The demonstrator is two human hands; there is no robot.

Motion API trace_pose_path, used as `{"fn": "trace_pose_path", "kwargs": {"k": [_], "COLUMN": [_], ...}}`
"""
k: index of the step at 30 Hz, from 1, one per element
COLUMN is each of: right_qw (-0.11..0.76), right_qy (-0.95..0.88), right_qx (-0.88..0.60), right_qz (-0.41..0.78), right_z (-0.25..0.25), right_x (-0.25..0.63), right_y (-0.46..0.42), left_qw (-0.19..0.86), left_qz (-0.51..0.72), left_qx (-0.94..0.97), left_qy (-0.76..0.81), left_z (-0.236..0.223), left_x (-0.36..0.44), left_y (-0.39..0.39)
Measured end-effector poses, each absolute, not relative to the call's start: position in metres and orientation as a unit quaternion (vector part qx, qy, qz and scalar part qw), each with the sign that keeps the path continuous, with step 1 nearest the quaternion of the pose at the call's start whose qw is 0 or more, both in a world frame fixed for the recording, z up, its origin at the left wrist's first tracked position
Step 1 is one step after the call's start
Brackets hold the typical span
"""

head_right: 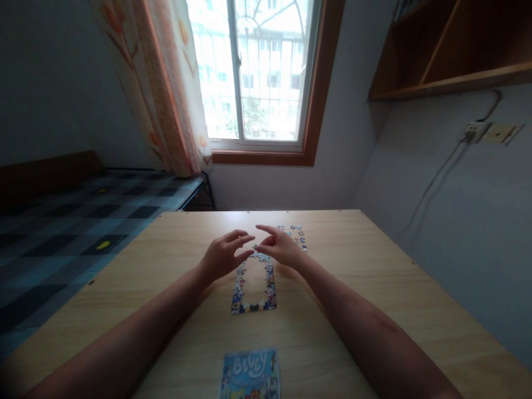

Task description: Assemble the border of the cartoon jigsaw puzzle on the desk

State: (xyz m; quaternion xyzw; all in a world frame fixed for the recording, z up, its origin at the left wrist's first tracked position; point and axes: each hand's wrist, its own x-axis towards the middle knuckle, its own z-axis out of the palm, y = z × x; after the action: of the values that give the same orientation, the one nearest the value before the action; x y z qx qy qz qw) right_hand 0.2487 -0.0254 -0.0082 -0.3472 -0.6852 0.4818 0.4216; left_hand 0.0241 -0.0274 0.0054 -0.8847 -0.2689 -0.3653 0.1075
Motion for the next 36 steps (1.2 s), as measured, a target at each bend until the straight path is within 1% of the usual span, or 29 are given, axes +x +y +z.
{"fn": "trace_pose_path", "kwargs": {"k": [4, 6, 8, 12, 14, 17, 21, 25, 36], "right_qw": [0.427, 0.433, 0.455, 0.504, 0.489, 0.428, 0.363, 0.327, 0.334], "right_qy": [-0.682, -0.692, -0.708, -0.73, -0.755, -0.806, -0.847, -0.871, -0.876], "right_qx": [-0.336, -0.341, -0.366, -0.436, -0.432, -0.409, -0.388, -0.365, -0.342], "right_qz": [0.49, 0.467, 0.396, 0.153, 0.065, 0.006, 0.003, 0.024, 0.063], "right_z": [-0.015, -0.014, -0.012, -0.004, -0.002, -0.003, -0.008, -0.012, -0.014], "right_x": [0.242, 0.242, 0.245, 0.254, 0.257, 0.258, 0.256, 0.256, 0.261], "right_y": [-0.026, -0.024, -0.022, -0.023, -0.026, -0.029, -0.027, -0.024, -0.029], "left_qw": [0.105, 0.096, 0.086, 0.072, 0.064, 0.051, 0.034, 0.016, -0.009], "left_qz": [-0.359, -0.354, -0.351, -0.328, -0.306, -0.274, -0.255, -0.256, -0.221], "left_qx": [-0.891, -0.893, -0.892, -0.894, -0.898, -0.901, -0.898, -0.896, -0.903], "left_qy": [-0.256, -0.261, -0.272, -0.297, -0.31, -0.333, -0.357, -0.363, -0.37], "left_z": [0.005, 0.004, 0.004, 0.001, -0.001, -0.004, -0.004, -0.004, -0.006], "left_x": [0.026, 0.026, 0.026, 0.024, 0.023, 0.024, 0.026, 0.027, 0.026], "left_y": [-0.027, -0.028, -0.027, -0.024, -0.023, -0.021, -0.022, -0.024, -0.024]}}
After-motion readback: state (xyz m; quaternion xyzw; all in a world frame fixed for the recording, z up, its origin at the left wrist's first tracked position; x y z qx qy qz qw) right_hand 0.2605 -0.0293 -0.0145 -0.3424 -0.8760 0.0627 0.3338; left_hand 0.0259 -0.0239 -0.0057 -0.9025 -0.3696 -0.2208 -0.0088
